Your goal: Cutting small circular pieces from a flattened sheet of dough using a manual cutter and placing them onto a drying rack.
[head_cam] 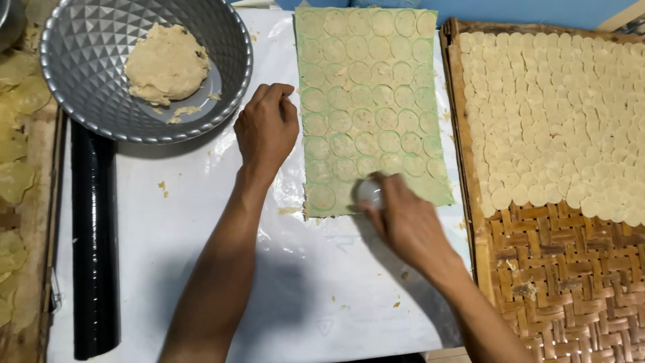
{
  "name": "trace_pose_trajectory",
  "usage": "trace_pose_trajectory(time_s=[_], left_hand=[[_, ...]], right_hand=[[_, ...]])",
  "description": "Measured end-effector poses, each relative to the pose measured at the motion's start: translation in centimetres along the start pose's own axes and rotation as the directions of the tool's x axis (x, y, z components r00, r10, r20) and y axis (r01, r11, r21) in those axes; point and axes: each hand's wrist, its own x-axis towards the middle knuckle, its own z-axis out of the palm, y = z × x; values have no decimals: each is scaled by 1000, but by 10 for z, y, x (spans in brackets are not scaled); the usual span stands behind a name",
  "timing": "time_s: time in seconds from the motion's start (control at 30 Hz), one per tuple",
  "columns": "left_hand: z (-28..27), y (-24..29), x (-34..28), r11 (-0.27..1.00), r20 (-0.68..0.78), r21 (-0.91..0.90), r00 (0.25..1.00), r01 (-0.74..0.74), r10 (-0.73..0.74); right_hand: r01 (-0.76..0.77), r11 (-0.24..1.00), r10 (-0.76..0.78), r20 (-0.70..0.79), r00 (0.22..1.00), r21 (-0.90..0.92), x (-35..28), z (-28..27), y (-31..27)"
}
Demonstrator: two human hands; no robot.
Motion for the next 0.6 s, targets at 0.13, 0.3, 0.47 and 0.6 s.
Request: trace_pose_trajectory(time_s=[0.13,0.3,0.47,0.6], left_hand=[[-2,-1,0,1000,-4,-1,1000,16,-16],[-5,2,0,999,19,-48,1000,23,-22],[-6,3,-1,998,12,-56,1000,16,-15],[-6,5,1,999,17,-46,1000,4,-3]], right_hand=[[75,996,-71,82,994,-52,12,0,-26],[97,979,-70,155,986,-178,20,20,-19],[58,962,-40,71,997,-267,18,24,-38],[152,929,-158,11,987,-337,17,25,-32]])
